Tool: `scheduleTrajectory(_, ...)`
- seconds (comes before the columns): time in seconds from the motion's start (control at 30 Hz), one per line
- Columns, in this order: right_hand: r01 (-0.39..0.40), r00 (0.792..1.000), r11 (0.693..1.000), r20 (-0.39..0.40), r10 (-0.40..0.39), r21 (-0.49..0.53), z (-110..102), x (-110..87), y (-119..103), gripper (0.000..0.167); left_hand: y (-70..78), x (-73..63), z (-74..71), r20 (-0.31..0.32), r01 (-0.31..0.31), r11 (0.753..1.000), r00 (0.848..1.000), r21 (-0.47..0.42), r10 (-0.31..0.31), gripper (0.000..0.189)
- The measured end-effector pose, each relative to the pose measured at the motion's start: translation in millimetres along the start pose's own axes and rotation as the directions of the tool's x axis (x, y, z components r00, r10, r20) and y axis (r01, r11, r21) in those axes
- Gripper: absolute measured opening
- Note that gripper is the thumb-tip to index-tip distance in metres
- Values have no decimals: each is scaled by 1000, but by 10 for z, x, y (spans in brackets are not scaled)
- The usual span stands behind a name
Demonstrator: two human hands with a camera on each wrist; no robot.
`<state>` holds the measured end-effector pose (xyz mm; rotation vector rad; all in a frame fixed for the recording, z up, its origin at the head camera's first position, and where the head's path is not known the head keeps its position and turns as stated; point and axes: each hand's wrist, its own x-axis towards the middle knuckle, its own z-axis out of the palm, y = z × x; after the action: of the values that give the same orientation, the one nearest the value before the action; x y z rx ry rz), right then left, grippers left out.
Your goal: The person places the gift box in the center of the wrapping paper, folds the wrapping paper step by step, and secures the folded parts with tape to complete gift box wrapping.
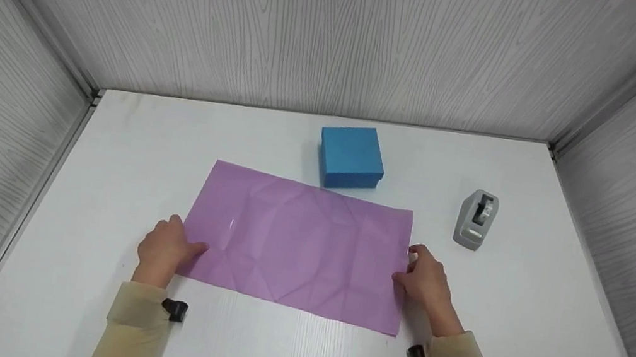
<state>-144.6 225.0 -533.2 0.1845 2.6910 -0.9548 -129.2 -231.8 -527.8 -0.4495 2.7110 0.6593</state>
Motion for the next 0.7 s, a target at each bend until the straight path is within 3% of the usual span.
scheduleTrajectory(0.47, 0, 1000, 1000, 0, 0, -2, -9, 34, -3, 60, -3, 1, -5, -22, 26, 998, 999, -56, -27, 71)
scheduleTrajectory(0.7, 1, 1000, 1000, 3, -1, 8, 2, 18, 26, 60, -13, -50, 16, -21, 34, 998, 999, -50, -35, 54)
